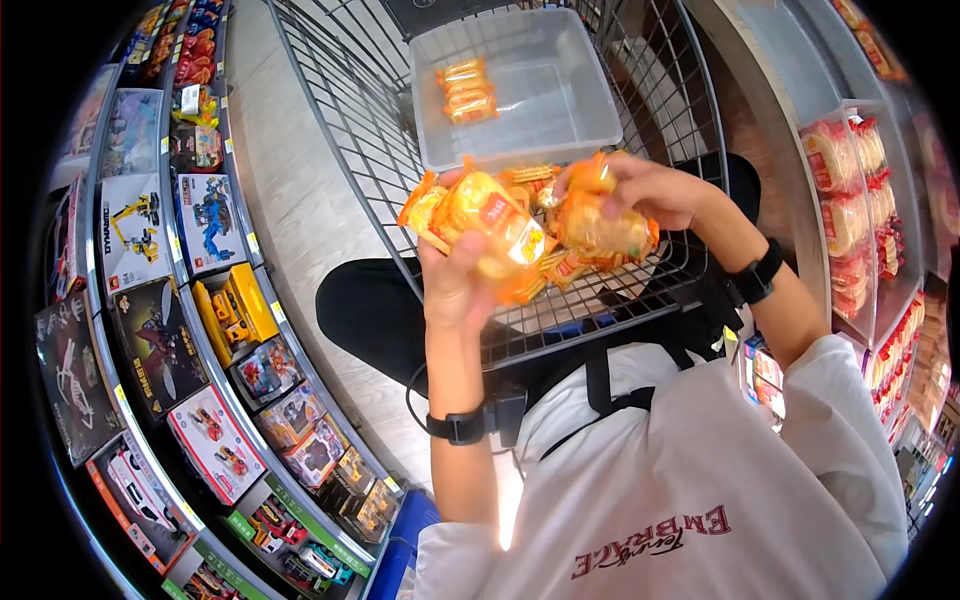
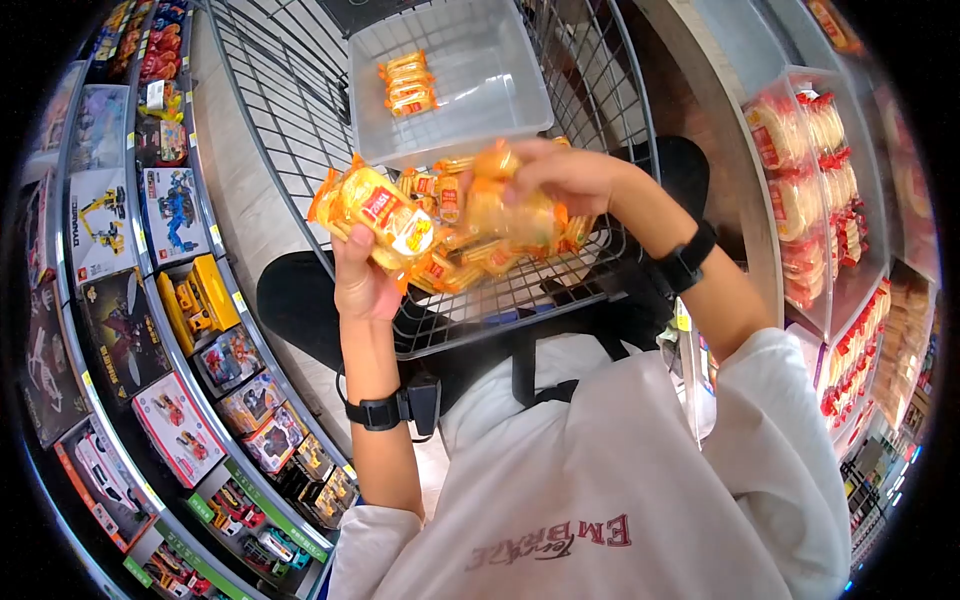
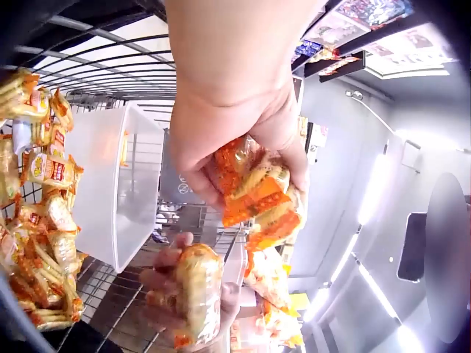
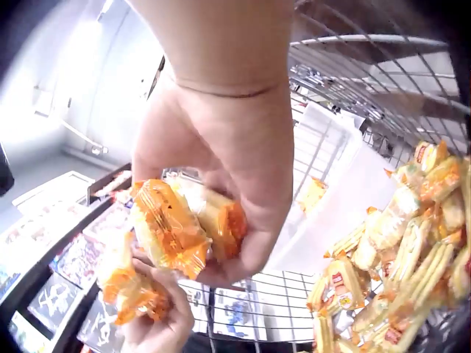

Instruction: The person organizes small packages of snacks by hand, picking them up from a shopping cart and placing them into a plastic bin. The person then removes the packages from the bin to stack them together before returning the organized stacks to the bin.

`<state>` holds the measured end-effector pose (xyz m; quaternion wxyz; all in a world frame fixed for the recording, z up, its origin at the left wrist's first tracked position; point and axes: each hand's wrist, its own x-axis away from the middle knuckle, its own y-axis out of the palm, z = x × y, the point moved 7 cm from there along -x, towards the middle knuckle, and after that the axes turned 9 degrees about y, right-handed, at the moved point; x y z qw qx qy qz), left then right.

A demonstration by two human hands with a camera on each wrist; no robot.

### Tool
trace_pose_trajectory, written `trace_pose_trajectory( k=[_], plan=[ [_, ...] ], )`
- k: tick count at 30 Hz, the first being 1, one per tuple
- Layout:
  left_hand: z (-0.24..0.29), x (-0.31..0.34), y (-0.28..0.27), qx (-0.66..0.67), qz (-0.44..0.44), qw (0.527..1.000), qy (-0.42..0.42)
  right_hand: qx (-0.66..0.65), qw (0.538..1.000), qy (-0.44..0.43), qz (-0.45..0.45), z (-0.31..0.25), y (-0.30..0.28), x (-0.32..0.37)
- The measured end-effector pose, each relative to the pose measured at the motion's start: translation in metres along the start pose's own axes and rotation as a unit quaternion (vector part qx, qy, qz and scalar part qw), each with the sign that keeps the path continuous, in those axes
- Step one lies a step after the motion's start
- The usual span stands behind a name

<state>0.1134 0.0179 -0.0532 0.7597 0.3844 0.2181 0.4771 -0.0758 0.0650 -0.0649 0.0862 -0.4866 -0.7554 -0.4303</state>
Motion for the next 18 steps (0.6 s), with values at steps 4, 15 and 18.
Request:
trace_pose_trajectory(
  k=[4, 15, 18],
  plan=[
    [-0.003, 0.007, -0.004, -0.041, 0.082, 0.995, 0.033, -0.041, 0.983, -0.141, 0.111, -0.02, -0.001, 0.012],
    [-0.028, 0.013, -0.01, -0.062, 0.115, 0.991, 0.02, 0.248, 0.889, -0.255, 0.287, -0.042, 0.053, 0.024],
    [-0.032, 0.012, -0.015, -0.032, 0.116, 0.993, 0.014, 0.163, 0.937, -0.216, 0.223, -0.038, 0.053, 0.021]
  ],
)
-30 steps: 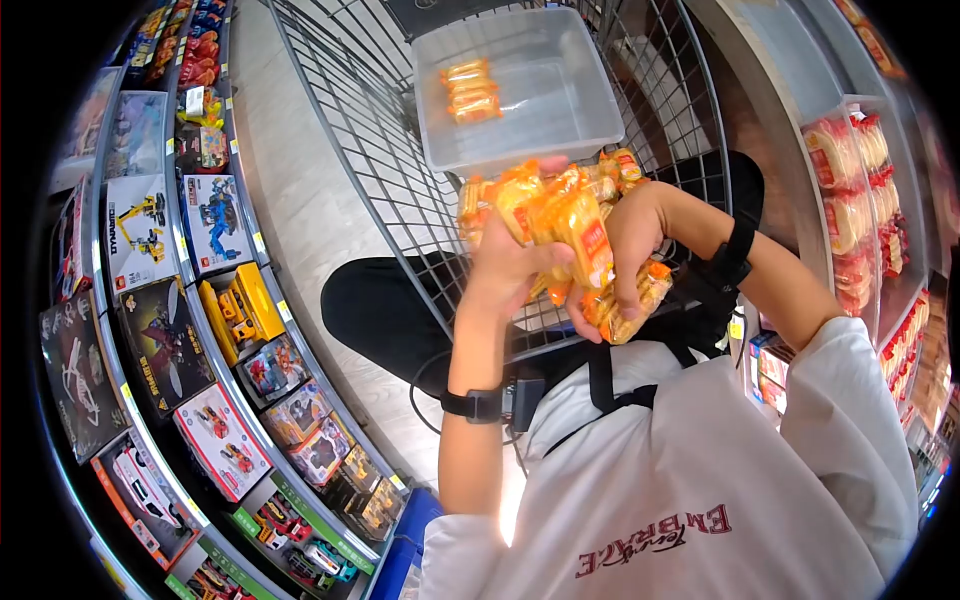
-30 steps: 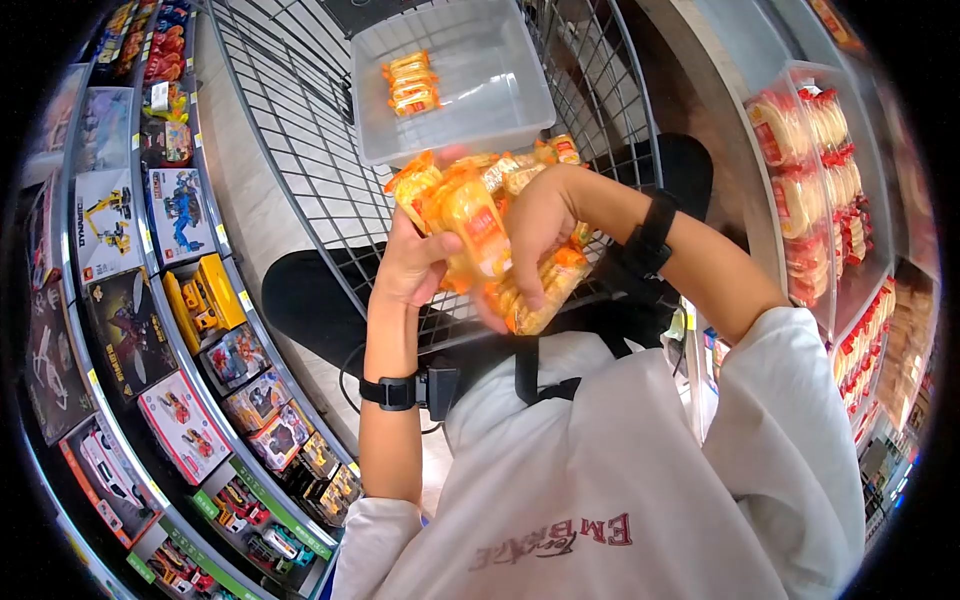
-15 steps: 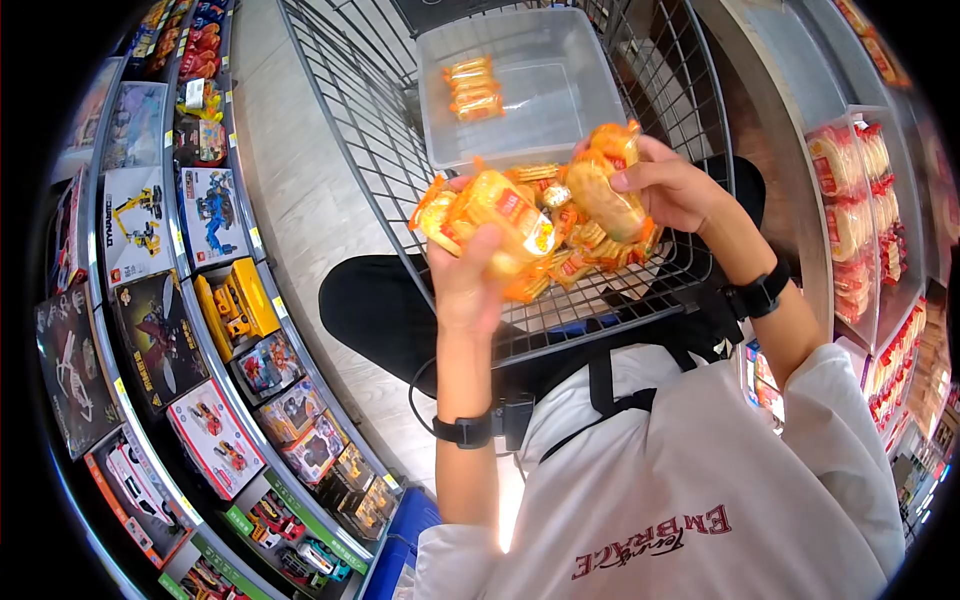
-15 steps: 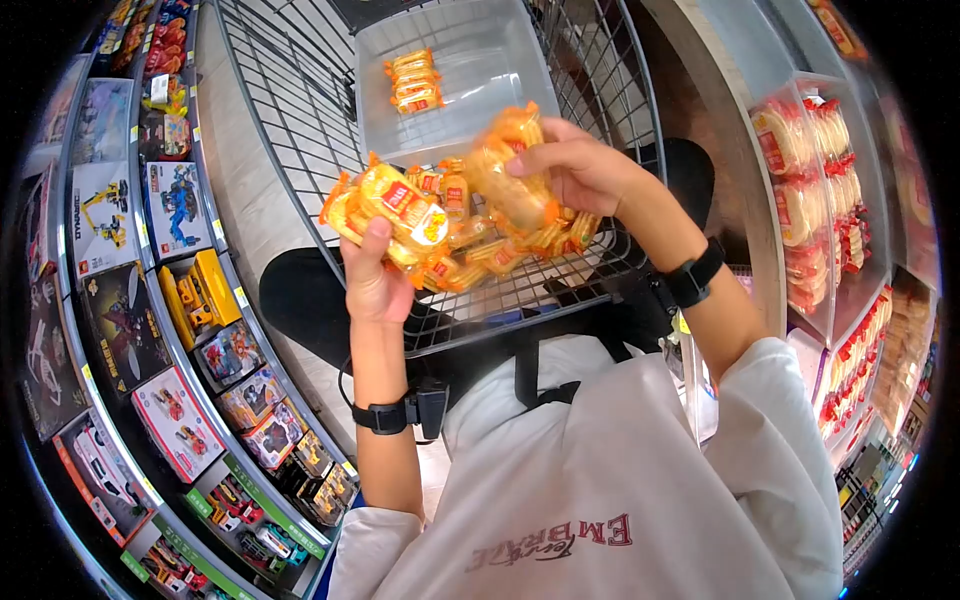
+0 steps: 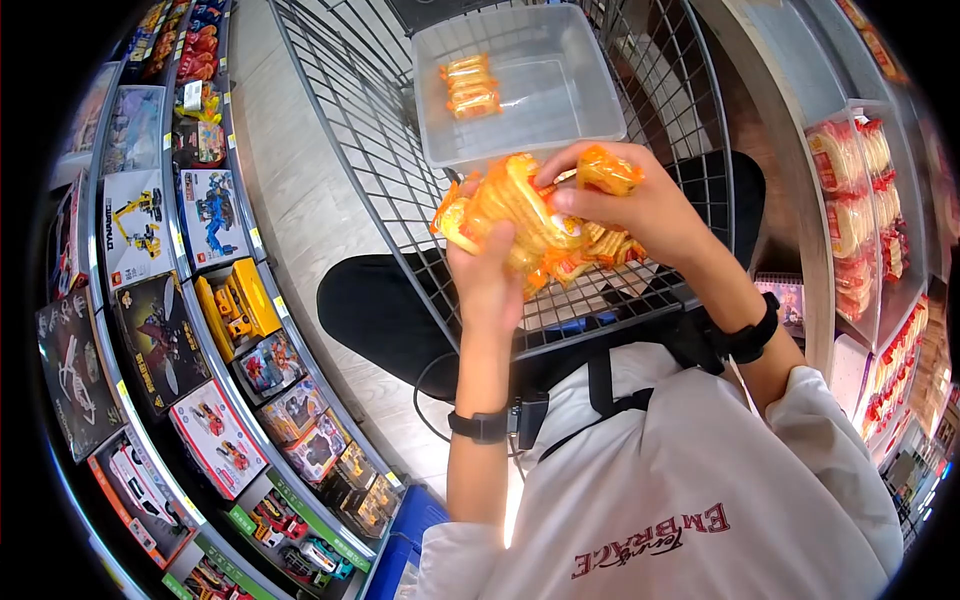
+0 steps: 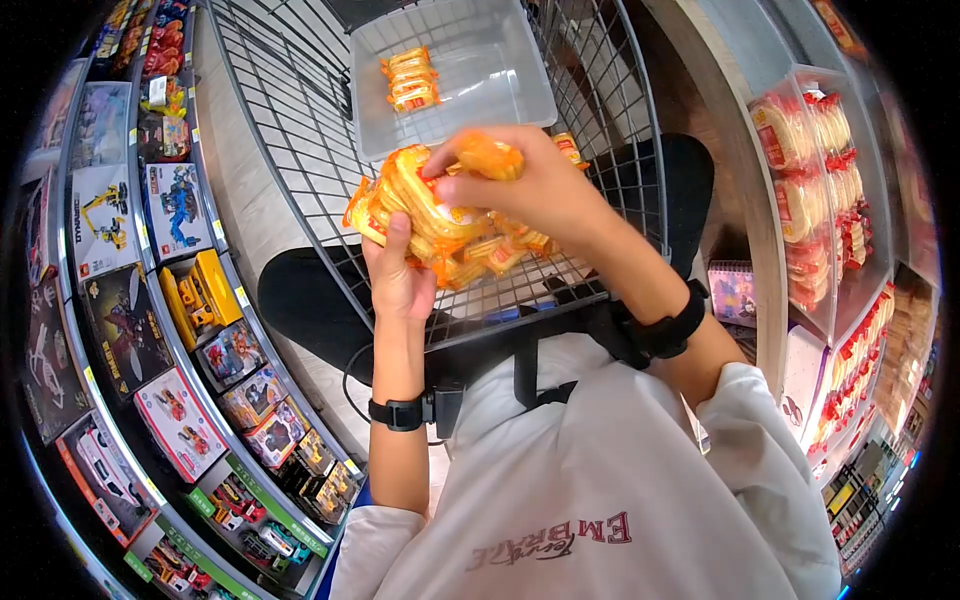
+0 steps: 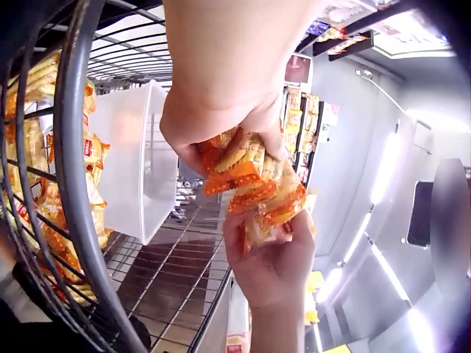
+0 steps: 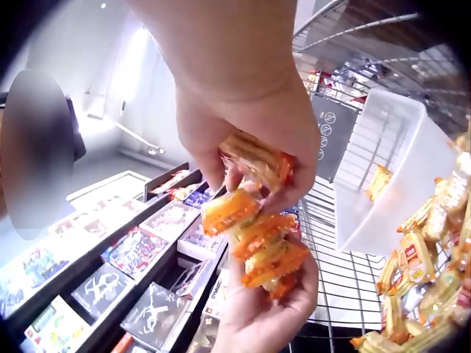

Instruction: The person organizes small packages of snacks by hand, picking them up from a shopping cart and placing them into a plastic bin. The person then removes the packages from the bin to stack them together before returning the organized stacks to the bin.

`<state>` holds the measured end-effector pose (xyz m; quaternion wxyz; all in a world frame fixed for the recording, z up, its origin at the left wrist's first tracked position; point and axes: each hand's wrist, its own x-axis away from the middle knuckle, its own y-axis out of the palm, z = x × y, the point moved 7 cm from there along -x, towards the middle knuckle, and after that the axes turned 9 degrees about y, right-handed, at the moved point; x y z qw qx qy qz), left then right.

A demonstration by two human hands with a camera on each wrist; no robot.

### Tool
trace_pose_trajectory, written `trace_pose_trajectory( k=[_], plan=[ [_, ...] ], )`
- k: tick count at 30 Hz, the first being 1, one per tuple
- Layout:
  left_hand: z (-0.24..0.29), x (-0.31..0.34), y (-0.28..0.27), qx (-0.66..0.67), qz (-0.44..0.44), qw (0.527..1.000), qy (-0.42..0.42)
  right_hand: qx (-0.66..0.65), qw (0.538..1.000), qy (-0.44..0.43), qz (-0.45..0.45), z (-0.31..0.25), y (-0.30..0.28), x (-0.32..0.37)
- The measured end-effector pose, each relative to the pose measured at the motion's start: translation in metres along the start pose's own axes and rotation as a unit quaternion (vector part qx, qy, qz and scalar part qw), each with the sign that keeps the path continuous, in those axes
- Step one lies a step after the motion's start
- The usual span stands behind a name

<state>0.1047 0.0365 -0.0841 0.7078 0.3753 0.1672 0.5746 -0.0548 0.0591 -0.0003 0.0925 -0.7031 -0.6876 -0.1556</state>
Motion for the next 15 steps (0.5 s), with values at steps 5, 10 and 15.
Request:
trace_pose_trajectory(
  k=[5, 10, 15],
  plan=[
    [-0.005, 0.004, -0.001, -0.044, 0.007, 0.999, -0.001, -0.112, 0.993, 0.016, -0.029, 0.02, -0.003, -0.002],
    [-0.009, 0.005, 0.007, -0.071, 0.0, 0.997, -0.016, -0.222, 0.972, 0.045, -0.069, 0.027, -0.001, -0.001],
    [-0.01, 0.002, -0.002, -0.216, -0.001, 0.976, 0.032, -0.164, 0.984, 0.052, -0.035, 0.043, -0.004, -0.005]
  ],
)
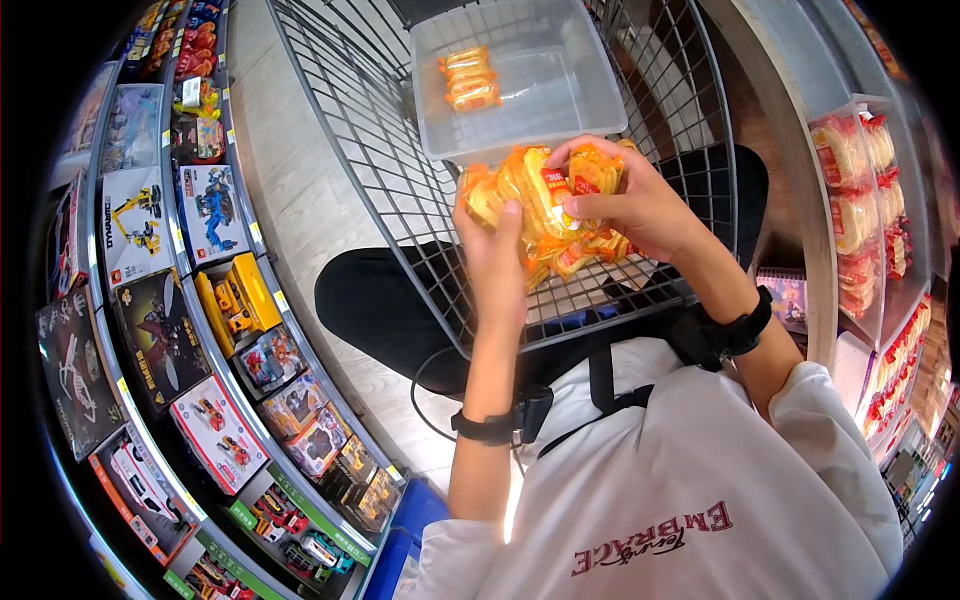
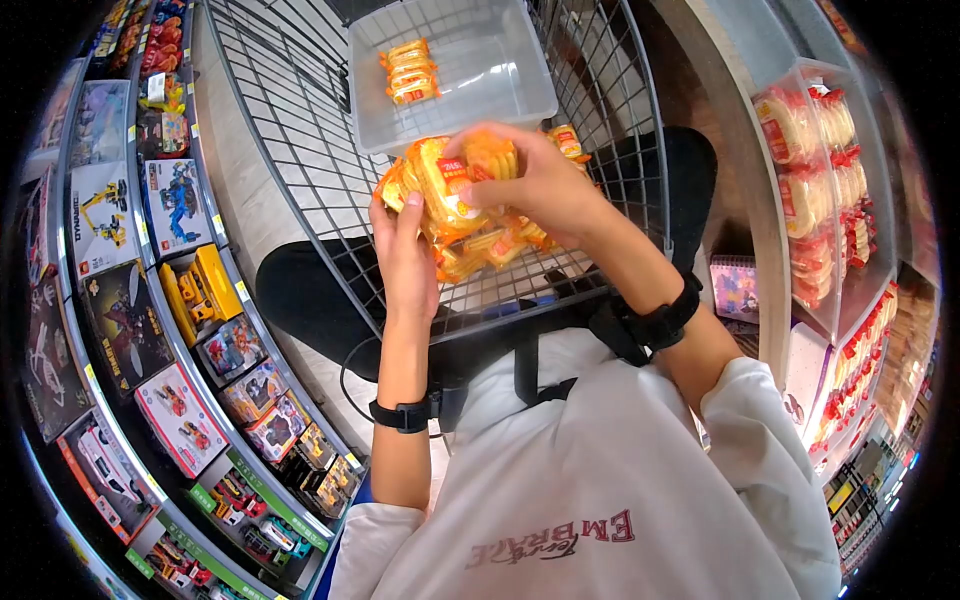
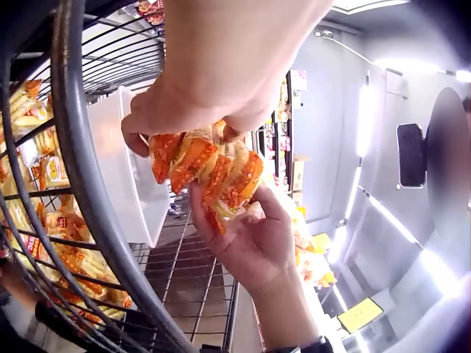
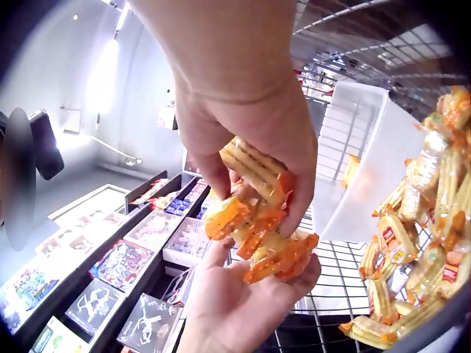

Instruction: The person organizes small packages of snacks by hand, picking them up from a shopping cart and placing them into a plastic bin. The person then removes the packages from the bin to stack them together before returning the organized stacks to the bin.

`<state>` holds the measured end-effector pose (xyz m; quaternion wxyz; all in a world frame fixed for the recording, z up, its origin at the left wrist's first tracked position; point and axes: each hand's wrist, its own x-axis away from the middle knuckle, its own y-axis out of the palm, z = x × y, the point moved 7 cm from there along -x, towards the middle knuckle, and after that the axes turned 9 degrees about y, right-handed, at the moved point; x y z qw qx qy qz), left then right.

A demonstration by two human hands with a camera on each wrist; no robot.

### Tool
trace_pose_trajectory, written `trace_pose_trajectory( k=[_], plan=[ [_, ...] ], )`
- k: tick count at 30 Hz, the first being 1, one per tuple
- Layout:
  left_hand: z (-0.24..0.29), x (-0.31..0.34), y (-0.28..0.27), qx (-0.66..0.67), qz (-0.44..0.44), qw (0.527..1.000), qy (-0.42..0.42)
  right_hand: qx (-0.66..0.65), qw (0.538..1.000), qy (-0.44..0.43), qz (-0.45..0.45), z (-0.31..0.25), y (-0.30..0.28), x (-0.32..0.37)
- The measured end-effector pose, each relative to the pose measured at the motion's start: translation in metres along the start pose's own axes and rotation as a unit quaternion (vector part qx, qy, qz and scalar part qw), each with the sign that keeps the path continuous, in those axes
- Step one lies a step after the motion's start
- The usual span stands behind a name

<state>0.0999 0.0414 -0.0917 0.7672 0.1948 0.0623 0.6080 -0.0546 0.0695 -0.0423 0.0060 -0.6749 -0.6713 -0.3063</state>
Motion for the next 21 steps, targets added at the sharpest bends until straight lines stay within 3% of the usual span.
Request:
trace_pose_trajectory(
  k=[2, 4, 8, 10, 11, 13, 18, 21],
  plan=[
    [-0.005, 0.001, -0.009, -0.004, 0.014, 1.0, -0.027, 0.01, 1.0, 0.012, 0.01, 0.007, -0.003, -0.002],
    [0.002, 0.005, -0.001, -0.004, 0.011, 0.999, -0.03, 0.155, 0.985, -0.072, -0.002, 0.003, 0.002, 0.0],
    [-0.002, 0.001, 0.004, -0.031, -0.001, 0.999, -0.004, 0.18, 0.982, -0.061, -0.021, 0.005, 0.01, 0.001],
    [-0.005, -0.001, 0.004, 0.071, 0.025, 0.997, -0.024, 0.015, 0.999, -0.002, 0.044, 0.016, 0.001, 0.002],
    [-0.004, -0.001, 0.005, 0.071, 0.025, 0.997, -0.023, 0.016, 0.999, -0.002, 0.044, 0.014, -0.002, 0.002],
    [-0.001, 0.001, 0.008, 0.073, 0.017, 0.996, -0.048, 0.094, 0.985, 0.03, 0.142, 0.004, -0.022, 0.006],
    [0.003, -0.002, 0.007, -0.037, -0.006, 0.999, 0.013, 0.042, 0.999, 0.016, -0.031, -0.014, -0.009, 0.011],
    [0.006, -0.002, 0.008, -0.079, 0.006, 0.995, 0.061, 0.027, 0.999, 0.028, -0.007, 0.005, -0.01, 0.002]
  ],
)
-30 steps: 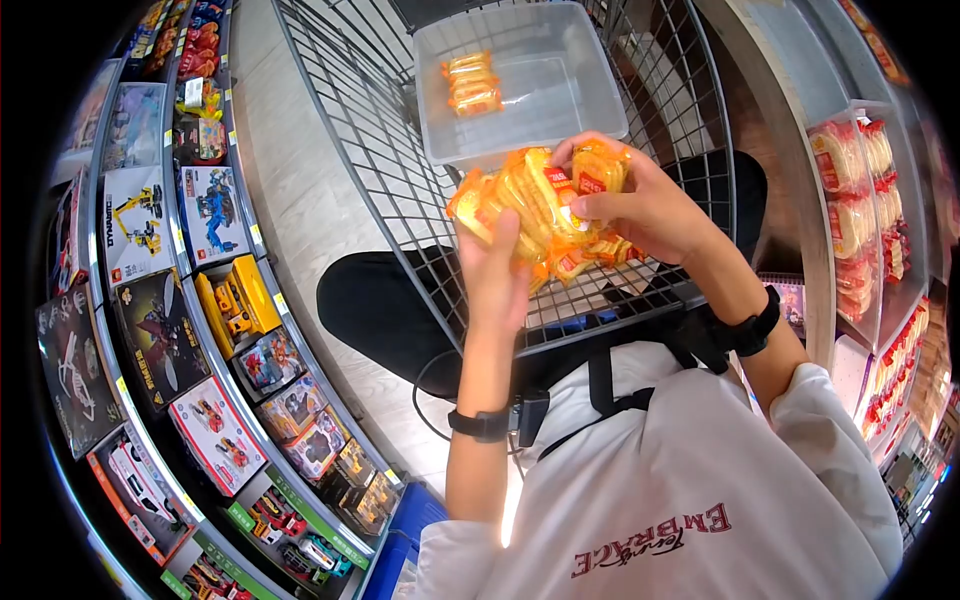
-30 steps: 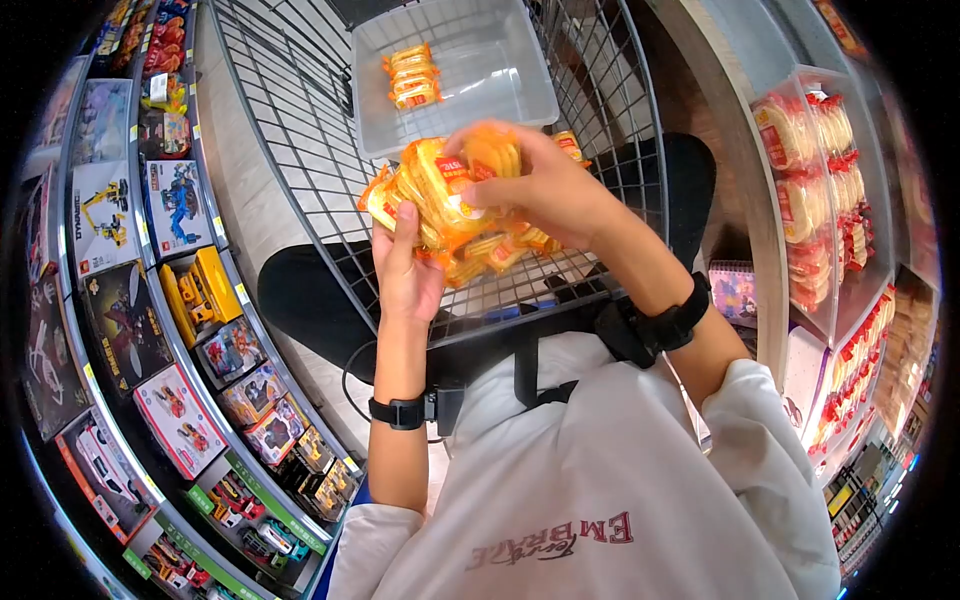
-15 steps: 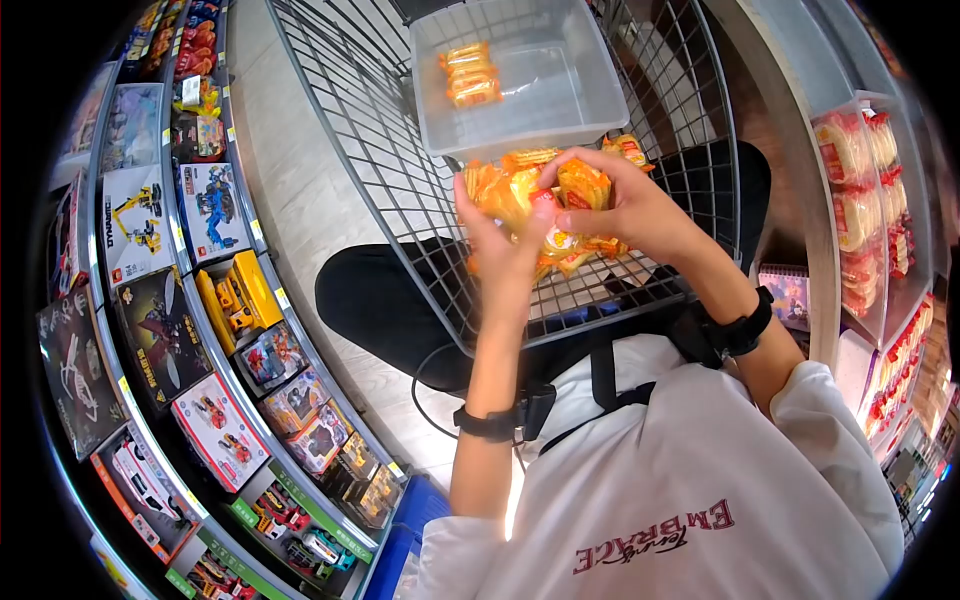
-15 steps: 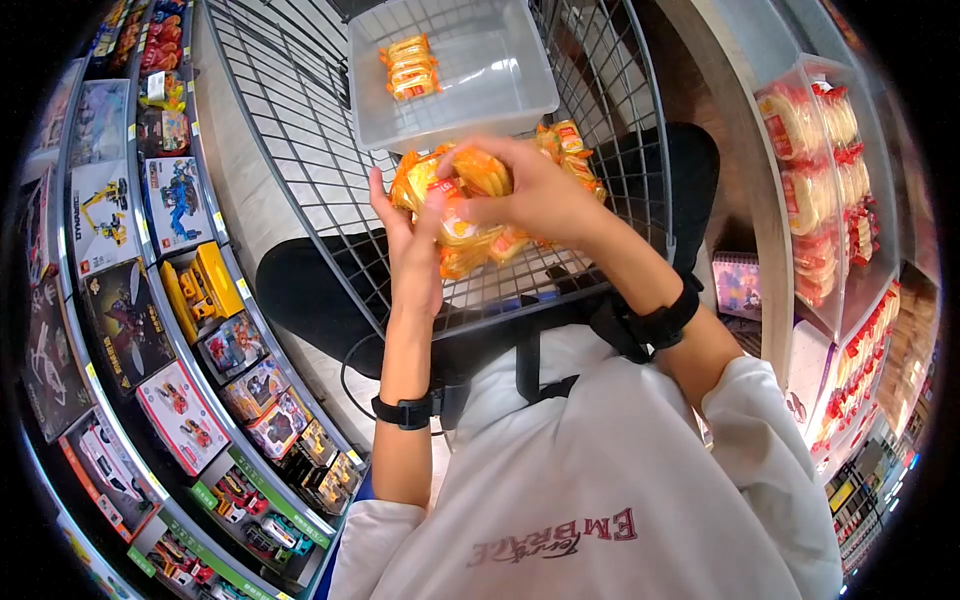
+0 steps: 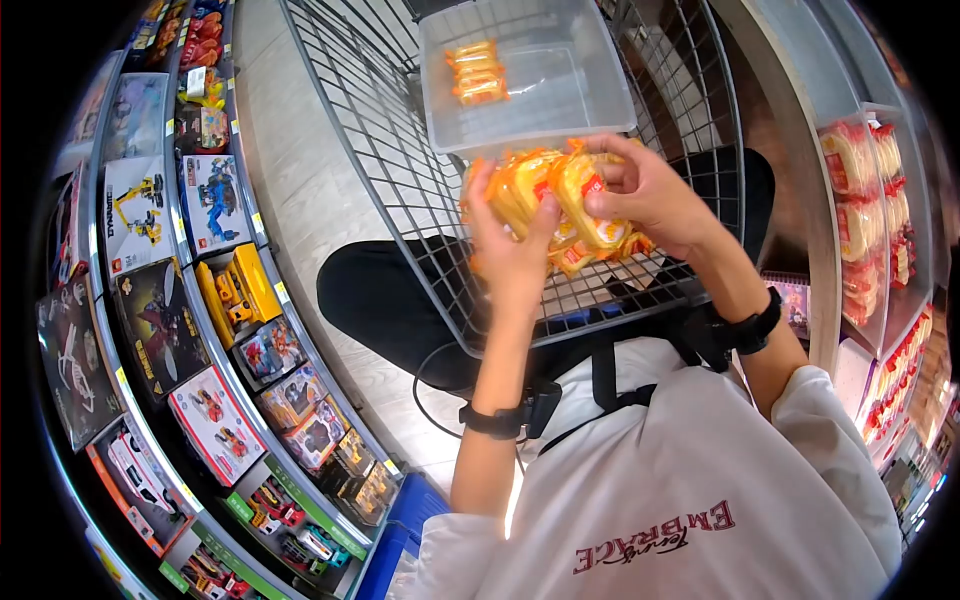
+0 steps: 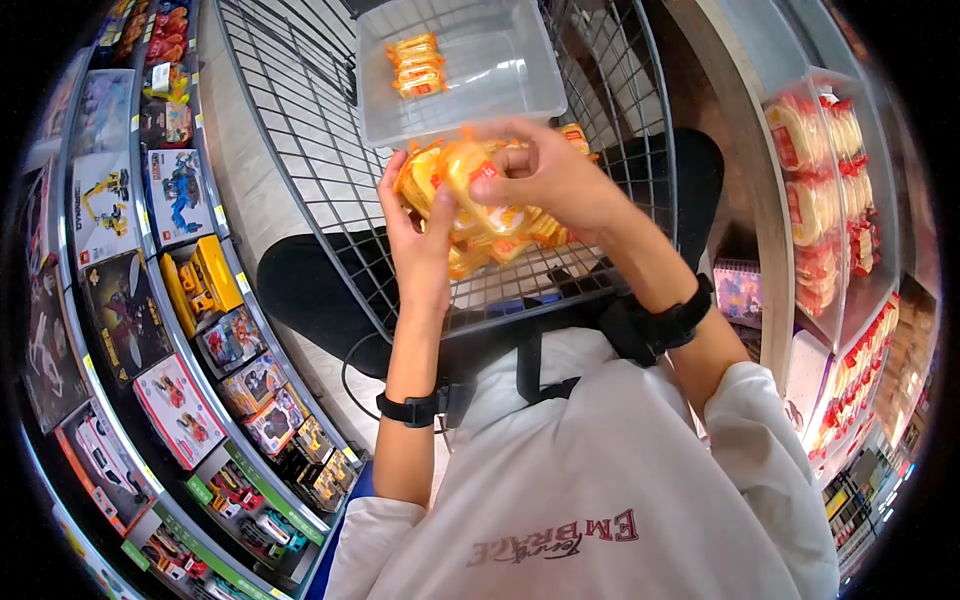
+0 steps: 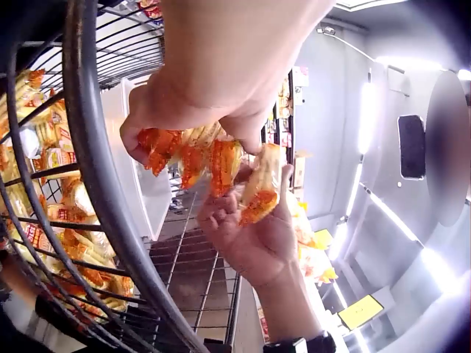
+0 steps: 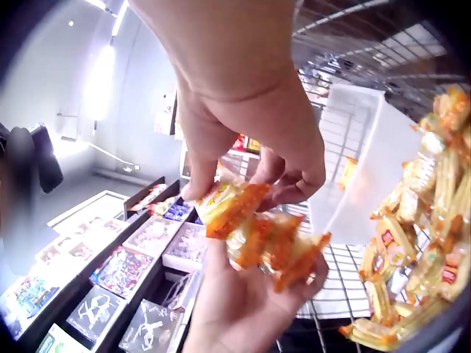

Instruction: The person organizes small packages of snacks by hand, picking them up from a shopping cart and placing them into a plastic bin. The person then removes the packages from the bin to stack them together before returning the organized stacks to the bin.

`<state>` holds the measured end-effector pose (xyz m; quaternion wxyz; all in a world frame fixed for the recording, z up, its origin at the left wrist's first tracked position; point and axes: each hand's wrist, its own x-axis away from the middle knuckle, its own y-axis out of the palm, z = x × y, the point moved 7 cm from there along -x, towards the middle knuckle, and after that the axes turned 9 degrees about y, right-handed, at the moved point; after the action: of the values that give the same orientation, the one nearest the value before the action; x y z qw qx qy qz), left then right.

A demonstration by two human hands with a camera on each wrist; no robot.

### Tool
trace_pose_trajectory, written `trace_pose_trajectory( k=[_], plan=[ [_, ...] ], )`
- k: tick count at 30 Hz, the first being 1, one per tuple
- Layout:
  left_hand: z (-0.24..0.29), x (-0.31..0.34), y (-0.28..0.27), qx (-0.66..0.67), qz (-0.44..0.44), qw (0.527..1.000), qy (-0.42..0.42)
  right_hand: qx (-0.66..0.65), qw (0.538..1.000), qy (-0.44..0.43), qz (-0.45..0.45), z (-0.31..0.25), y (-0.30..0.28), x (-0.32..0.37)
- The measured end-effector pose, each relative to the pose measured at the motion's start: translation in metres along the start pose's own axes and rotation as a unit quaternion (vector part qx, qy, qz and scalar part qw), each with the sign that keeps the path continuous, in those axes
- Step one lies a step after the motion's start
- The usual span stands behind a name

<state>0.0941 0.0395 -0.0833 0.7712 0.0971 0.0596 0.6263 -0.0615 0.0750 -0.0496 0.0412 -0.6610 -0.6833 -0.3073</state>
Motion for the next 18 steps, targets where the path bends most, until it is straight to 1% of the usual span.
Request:
trace_pose_trajectory(
  k=[1, 2, 4, 5, 6, 8, 10, 12, 13, 14, 16, 17, 18],
  plan=[
    [0.002, 0.0, 0.001, -0.008, 0.007, 1.0, 0.019, -0.061, 0.998, 0.008, -0.005, 0.012, 0.0, -0.006],
    [0.002, 0.0, 0.002, -0.008, 0.009, 1.0, 0.021, -0.059, 0.998, 0.008, -0.008, 0.017, 0.0, -0.009],
    [0.009, 0.002, 0.001, -0.067, 0.011, 0.996, 0.064, -0.141, 0.989, 0.043, -0.031, 0.027, 0.001, -0.014],
    [0.007, 0.003, 0.002, -0.113, -0.006, 0.991, 0.068, -0.111, 0.993, 0.024, -0.026, 0.029, -0.001, -0.015],
    [0.006, 0.005, 0.002, -0.113, -0.003, 0.991, 0.069, -0.11, 0.993, 0.025, -0.028, 0.034, -0.002, -0.016],
    [0.007, 0.006, 0.006, -0.117, -0.002, 0.989, 0.086, -0.192, 0.971, 0.057, -0.129, 0.04, 0.008, -0.018],
    [0.009, 0.01, 0.009, -0.102, -0.005, 0.991, 0.086, -0.189, 0.971, 0.054, -0.14, 0.038, 0.01, -0.016],
    [0.013, 0.014, 0.017, -0.118, -0.04, 0.989, 0.083, -0.204, 0.959, 0.056, -0.188, 0.037, 0.015, -0.014],
    [0.024, 0.016, 0.026, -0.093, -0.071, 0.99, 0.084, -0.182, 0.963, 0.073, -0.187, 0.041, 0.013, -0.013],
    [0.023, 0.017, 0.023, -0.093, -0.069, 0.99, 0.086, -0.18, 0.962, 0.073, -0.19, 0.039, 0.013, -0.013],
    [0.022, 0.015, 0.025, -0.133, -0.112, 0.98, 0.093, -0.086, 0.972, 0.092, -0.201, 0.032, 0.023, -0.008],
    [0.019, 0.016, 0.024, -0.122, -0.131, 0.981, 0.072, -0.07, 0.974, 0.084, -0.2, 0.026, 0.027, -0.006],
    [0.017, 0.016, 0.023, -0.121, -0.129, 0.981, 0.073, -0.069, 0.973, 0.084, -0.201, 0.029, 0.026, -0.007]
  ],
)
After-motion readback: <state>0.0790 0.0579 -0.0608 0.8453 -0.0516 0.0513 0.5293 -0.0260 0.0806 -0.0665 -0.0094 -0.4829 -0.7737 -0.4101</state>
